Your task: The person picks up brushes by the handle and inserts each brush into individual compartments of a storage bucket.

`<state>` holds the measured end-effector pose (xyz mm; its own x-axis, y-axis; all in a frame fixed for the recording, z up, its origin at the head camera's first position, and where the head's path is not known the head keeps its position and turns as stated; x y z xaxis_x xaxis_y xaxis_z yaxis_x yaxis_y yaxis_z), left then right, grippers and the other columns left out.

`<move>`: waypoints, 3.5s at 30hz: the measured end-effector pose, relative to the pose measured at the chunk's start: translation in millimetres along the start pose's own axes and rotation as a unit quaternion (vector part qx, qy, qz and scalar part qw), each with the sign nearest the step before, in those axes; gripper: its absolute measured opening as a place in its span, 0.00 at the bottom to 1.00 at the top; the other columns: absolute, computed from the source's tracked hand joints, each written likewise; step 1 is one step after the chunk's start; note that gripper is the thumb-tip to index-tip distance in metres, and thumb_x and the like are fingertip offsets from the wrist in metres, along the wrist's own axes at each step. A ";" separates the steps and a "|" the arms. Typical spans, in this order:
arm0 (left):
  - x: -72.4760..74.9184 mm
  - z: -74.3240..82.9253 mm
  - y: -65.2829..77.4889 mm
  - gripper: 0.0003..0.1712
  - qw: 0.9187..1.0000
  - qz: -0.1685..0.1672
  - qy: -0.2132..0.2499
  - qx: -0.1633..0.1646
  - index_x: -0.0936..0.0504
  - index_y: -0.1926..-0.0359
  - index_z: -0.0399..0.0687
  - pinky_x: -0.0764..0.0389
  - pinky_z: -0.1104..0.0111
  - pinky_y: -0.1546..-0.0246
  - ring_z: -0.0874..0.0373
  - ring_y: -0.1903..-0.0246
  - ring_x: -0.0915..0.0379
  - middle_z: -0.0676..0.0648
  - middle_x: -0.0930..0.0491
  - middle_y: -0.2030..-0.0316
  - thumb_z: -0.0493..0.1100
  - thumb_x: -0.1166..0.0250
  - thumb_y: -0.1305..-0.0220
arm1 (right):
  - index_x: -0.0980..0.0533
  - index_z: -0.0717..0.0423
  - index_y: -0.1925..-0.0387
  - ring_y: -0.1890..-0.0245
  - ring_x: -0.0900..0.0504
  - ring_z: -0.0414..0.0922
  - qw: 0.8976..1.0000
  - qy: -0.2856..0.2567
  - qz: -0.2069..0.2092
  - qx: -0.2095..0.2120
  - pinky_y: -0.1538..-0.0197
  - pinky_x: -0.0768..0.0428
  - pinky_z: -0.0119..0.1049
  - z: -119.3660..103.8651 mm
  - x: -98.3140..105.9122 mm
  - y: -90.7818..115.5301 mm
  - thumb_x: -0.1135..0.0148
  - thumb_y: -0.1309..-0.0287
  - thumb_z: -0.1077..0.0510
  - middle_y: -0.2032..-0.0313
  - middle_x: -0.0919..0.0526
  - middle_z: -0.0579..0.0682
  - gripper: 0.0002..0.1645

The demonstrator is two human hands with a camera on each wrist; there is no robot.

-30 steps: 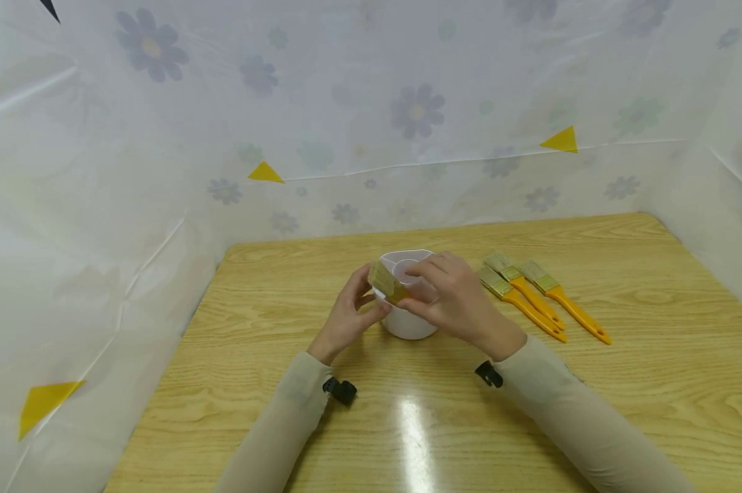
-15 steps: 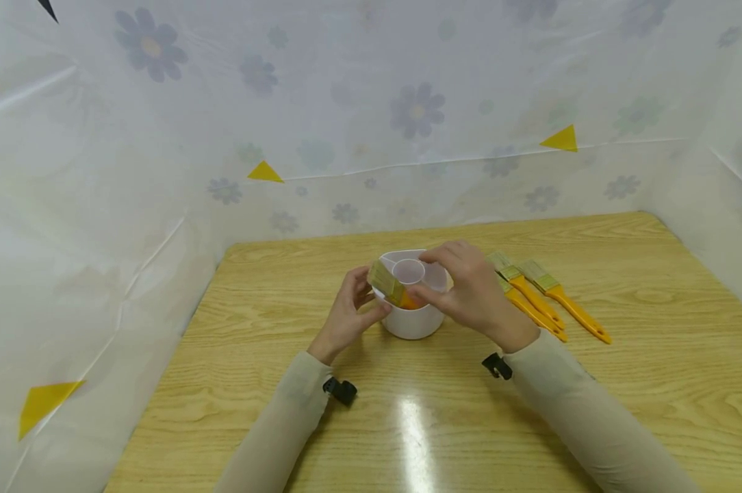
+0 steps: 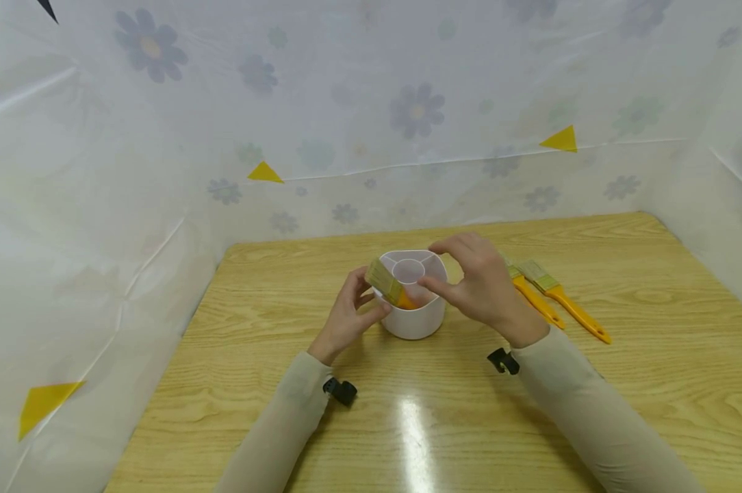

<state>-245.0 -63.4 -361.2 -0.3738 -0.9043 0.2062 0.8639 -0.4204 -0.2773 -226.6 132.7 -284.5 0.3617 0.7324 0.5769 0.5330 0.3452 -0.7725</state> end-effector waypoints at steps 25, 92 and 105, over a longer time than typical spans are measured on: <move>-0.8 2.7 -0.3 0.36 1.000 -0.010 -0.003 -0.013 0.41 0.31 0.37 0.36 0.46 0.39 0.40 0.37 0.40 0.36 0.35 0.38 0.31 0.39 0.39 | 0.21 0.60 0.58 0.60 0.22 0.51 1.000 0.006 0.014 -0.009 0.55 0.25 0.45 2.5 8.2 0.1 0.23 0.59 0.50 0.63 0.18 0.53 0.27; -1.4 -1.0 -2.1 0.36 1.000 -0.006 0.015 -0.010 0.41 0.33 0.34 0.36 0.48 0.39 0.41 0.38 0.39 0.35 0.35 0.38 0.29 0.39 0.41 | 0.21 0.60 0.56 0.66 0.24 0.47 0.996 0.055 -0.027 -0.062 0.65 0.25 0.42 41.0 24.9 30.2 0.22 0.60 0.51 0.62 0.18 0.54 0.29; -0.7 -0.3 -1.6 0.36 1.000 -0.004 0.012 0.000 0.41 0.32 0.35 0.36 0.48 0.38 0.41 0.37 0.39 0.36 0.35 0.38 0.31 0.39 0.40 | 0.22 0.60 0.54 0.66 0.22 0.49 0.992 0.071 -0.051 -0.087 0.66 0.23 0.45 49.5 19.3 35.1 0.22 0.59 0.51 0.61 0.18 0.54 0.29</move>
<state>-246.3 -62.2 -361.2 -0.3892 -0.9020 0.1867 0.8604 -0.4284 -0.2760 -238.8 188.1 -313.6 0.3955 0.6049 0.6911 0.6926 0.2978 -0.6569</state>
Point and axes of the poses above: each hand's wrist, its own y-axis away from the middle knuckle, its own x-axis out of the back of the hand, z = x × y, the point moved 7 cm from there along -y, towards the middle knuckle
